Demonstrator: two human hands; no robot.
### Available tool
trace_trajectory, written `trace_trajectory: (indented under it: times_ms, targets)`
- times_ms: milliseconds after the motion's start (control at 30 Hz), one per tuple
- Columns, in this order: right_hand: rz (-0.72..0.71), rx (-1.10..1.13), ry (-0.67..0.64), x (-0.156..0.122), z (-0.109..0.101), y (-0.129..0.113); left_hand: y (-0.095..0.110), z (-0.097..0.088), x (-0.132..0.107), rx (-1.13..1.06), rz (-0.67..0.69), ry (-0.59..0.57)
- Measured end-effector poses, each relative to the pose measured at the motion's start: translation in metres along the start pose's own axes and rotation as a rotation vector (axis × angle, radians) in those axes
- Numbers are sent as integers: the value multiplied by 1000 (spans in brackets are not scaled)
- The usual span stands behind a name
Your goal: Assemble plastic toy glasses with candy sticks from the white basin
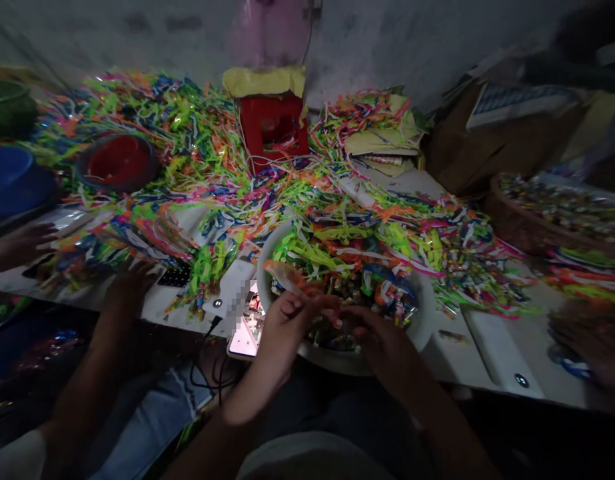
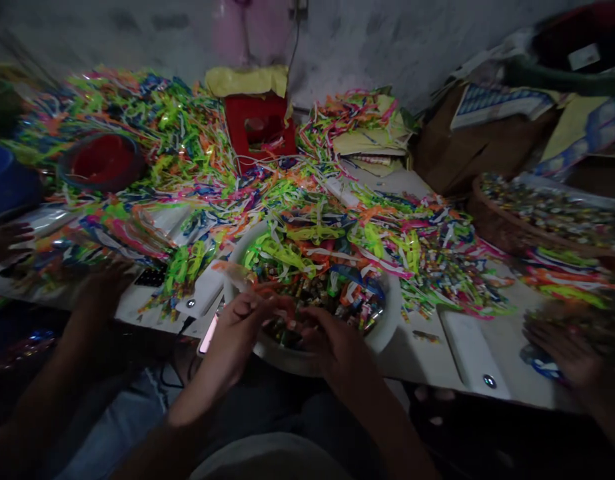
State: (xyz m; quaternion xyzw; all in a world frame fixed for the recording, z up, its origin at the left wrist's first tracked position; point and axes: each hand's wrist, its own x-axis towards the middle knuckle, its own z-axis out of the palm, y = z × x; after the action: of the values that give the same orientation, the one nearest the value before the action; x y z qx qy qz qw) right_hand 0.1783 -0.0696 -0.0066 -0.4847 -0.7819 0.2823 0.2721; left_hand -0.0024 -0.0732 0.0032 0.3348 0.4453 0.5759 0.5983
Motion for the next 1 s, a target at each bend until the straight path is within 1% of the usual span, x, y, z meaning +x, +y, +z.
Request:
trace_trajectory:
  times_ms: [67,100,167,233,300,367,400,433,467,500,567,633,700,733,800,900,1000]
  targets:
    - [9,-188,-26,4,-8,4,15,-20,6,120,70,41]
    - [14,-295,-49,6,-10,4,25,-33,10,208,107,84]
    - [22,-453,-132,11,-13,1,45,-64,23,433,158,235]
    - [62,-523,-228,16,-14,-6,62,-98,40,753,178,334]
    - [129,-568,-346,21,-15,-16,71,-128,56,1111,211,403]
    - [171,-616,-445,27,-15,-26,75,-149,69,1420,161,417]
    - [173,-635,-476,30,-15,-29,75,-154,73,1526,134,410]
    - [159,-646,-491,32,-14,-31,74,-155,76,1592,124,390]
    - [138,-649,-494,35,-12,-32,72,-153,79,1614,150,354]
    - [119,-648,-496,37,-10,-32,70,-146,80,1603,211,300]
    - [80,-650,-507,41,-5,-30,65,-126,84,1524,392,149]
    - [40,-648,-513,43,0,-26,61,-102,91,1443,557,-20]
    - [-3,-639,-505,42,0,-21,57,-80,101,1438,632,-153]
    - [-26,-633,-497,41,-2,-19,55,-71,107,1478,627,-197]
    - [-55,-583,-464,35,-10,-15,52,-58,116,1605,554,-225]
    - [-35,-379,-353,21,-25,-10,49,-46,119,1745,445,-167]
    - [40,-127,-247,5,-34,-6,47,-38,109,1759,382,-129]
